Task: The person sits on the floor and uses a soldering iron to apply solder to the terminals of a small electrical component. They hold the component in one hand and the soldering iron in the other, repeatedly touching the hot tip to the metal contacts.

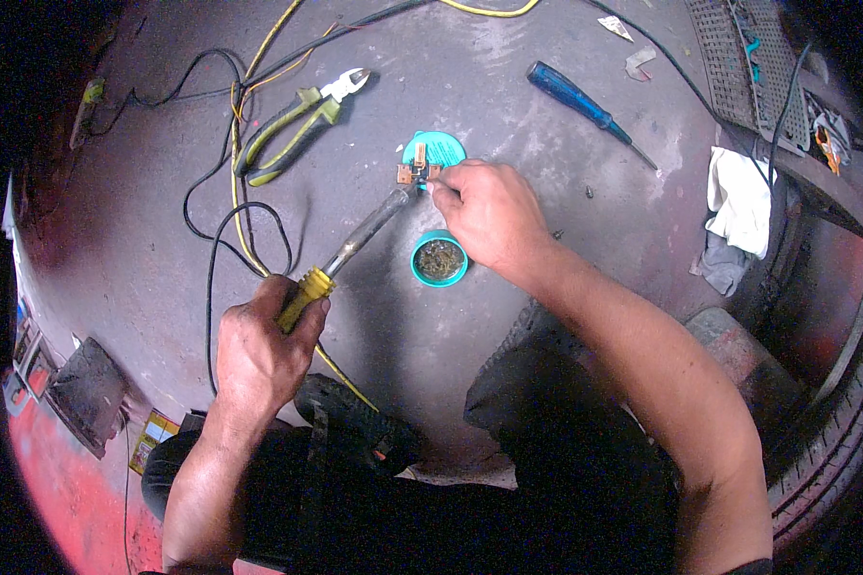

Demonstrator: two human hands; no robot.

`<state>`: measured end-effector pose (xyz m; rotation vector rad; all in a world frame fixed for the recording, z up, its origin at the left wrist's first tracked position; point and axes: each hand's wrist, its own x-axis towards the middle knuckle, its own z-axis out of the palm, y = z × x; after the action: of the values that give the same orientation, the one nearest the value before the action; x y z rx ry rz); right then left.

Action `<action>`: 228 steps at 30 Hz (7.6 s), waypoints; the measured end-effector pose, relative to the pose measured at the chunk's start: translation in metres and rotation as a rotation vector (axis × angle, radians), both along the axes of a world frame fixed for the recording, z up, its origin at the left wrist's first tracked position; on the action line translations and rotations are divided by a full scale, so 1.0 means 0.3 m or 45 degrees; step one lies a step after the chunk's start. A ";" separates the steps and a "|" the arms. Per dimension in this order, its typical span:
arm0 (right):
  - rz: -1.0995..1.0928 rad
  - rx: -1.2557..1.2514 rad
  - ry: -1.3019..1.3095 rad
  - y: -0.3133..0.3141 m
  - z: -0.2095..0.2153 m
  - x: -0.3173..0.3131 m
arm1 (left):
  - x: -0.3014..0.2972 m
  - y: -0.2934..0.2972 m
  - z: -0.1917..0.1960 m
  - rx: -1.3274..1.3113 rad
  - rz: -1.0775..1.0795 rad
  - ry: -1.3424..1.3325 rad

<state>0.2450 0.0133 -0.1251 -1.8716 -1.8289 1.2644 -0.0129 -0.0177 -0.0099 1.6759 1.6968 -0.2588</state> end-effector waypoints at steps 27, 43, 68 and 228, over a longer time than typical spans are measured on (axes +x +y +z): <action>0.036 -0.035 -0.078 0.004 0.010 -0.002 | -0.013 -0.007 -0.020 0.020 -0.016 -0.033; 0.035 0.006 -0.070 0.003 0.003 -0.008 | -0.024 -0.009 -0.028 0.033 -0.039 -0.030; 0.095 -0.043 -0.121 0.013 0.018 -0.009 | -0.024 -0.004 -0.025 -0.006 -0.015 -0.018; 0.082 0.401 -0.469 0.006 -0.011 0.155 | -0.076 0.005 0.067 -0.234 0.782 -0.526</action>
<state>0.2916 0.0151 -0.1285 -1.9700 -2.1331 0.6222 -0.0356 -0.0162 0.0101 0.9304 1.7092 0.2065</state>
